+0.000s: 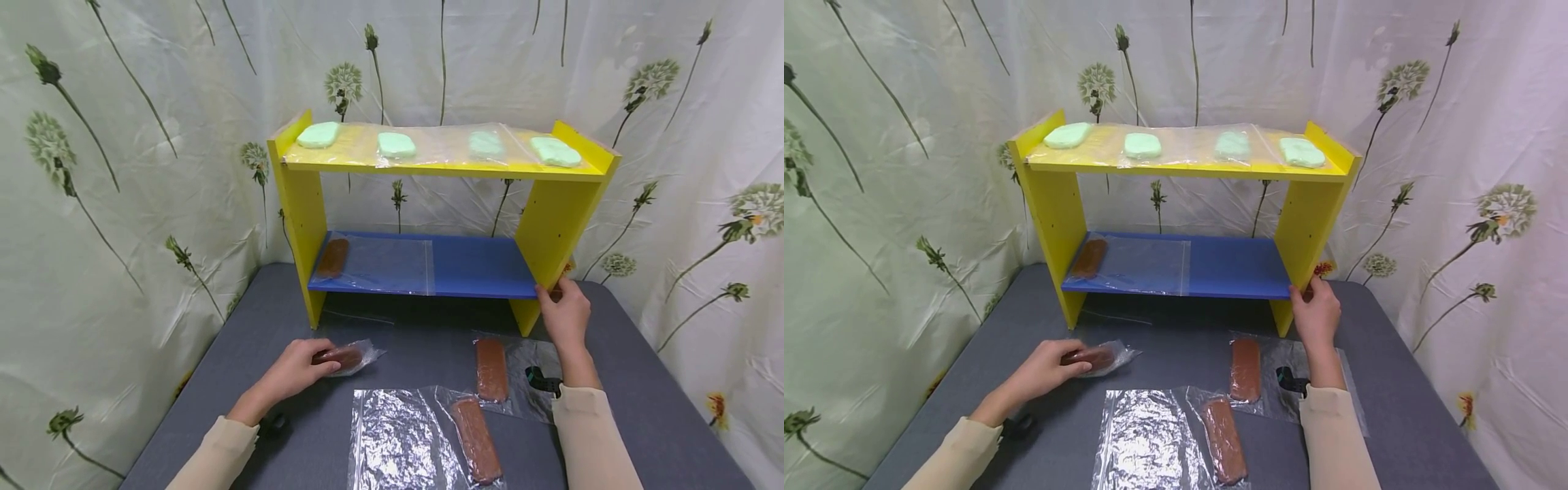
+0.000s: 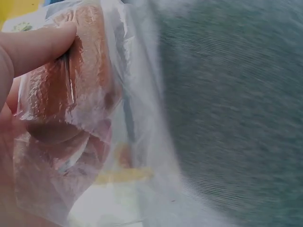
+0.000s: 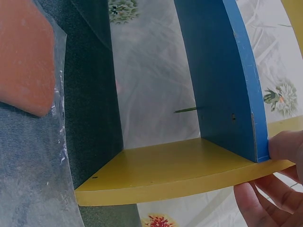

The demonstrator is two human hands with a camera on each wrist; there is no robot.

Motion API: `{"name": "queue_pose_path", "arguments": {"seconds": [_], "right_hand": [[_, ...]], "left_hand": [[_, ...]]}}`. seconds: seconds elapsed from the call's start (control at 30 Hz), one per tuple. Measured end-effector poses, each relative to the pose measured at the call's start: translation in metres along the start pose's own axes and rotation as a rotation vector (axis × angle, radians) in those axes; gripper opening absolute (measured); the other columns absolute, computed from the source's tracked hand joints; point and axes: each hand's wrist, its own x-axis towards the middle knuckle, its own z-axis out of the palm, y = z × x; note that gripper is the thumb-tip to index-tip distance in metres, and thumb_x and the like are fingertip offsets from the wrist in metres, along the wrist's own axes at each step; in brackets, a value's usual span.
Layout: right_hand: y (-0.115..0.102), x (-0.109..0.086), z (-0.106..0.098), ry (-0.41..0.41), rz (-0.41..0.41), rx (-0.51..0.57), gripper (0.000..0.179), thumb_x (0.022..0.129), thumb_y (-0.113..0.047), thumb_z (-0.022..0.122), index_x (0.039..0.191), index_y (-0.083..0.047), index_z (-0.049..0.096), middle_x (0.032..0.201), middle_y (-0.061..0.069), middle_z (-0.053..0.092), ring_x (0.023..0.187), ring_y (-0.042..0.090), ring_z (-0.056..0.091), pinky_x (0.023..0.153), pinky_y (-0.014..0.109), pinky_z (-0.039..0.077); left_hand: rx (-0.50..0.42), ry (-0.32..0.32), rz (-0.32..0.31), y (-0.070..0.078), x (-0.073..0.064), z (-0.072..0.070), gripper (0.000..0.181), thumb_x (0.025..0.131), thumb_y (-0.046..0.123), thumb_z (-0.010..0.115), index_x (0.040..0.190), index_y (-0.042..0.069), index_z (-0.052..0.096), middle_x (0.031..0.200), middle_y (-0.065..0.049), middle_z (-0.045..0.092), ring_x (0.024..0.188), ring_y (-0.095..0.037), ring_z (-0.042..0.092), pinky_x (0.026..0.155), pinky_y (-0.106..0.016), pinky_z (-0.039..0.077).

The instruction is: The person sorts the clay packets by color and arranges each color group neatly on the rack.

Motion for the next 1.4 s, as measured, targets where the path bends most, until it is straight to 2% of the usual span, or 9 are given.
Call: {"name": "queue_pose_path", "arguments": {"seconds": [0.4, 0.7, 1.0, 1.4], "right_hand": [[0.0, 0.0, -0.001, -0.002, -0.005, 0.003, 0.035, 0.098, -0.026, 0.068, 0.12, 0.002, 0.065, 0.109, 0.022, 0.065, 0.095, 0.039, 0.063, 0.082, 0.055, 0.05], [0.001, 0.001, 0.0, 0.001, -0.009, 0.0, 0.035, 0.098, -0.026, 0.067, 0.12, 0.001, 0.065, 0.108, 0.021, 0.065, 0.094, 0.038, 0.064, 0.08, 0.054, 0.051], [0.005, 0.002, 0.002, 0.01, -0.005, 0.001, 0.032, 0.097, -0.024, 0.069, 0.118, 0.0, 0.066, 0.106, 0.02, 0.065, 0.095, 0.038, 0.064, 0.083, 0.056, 0.049], [0.001, 0.001, 0.001, 0.0, 0.015, -0.004, 0.032, 0.098, -0.024, 0.068, 0.119, 0.0, 0.066, 0.105, 0.02, 0.065, 0.093, 0.037, 0.063, 0.082, 0.053, 0.051]], "left_hand": [[0.001, 0.048, 0.117, 0.026, 0.015, -0.012, 0.015, 0.092, 0.032, 0.075, 0.105, 0.029, 0.069, 0.084, 0.016, 0.064, 0.067, -0.007, 0.056, 0.059, -0.027, 0.049], [-0.011, 0.062, 0.183, 0.044, 0.028, -0.019, 0.014, 0.098, 0.026, 0.069, 0.111, 0.027, 0.068, 0.088, 0.014, 0.065, 0.065, -0.008, 0.055, 0.059, -0.029, 0.048], [-0.07, 0.086, 0.179, 0.056, 0.036, -0.021, 0.015, 0.098, 0.029, 0.068, 0.113, 0.03, 0.068, 0.095, 0.012, 0.067, 0.072, -0.009, 0.059, 0.063, -0.03, 0.052], [-0.125, 0.129, 0.225, 0.066, 0.051, -0.023, 0.015, 0.097, 0.028, 0.068, 0.113, 0.029, 0.069, 0.097, 0.013, 0.068, 0.076, -0.009, 0.061, 0.066, -0.03, 0.054]]}}
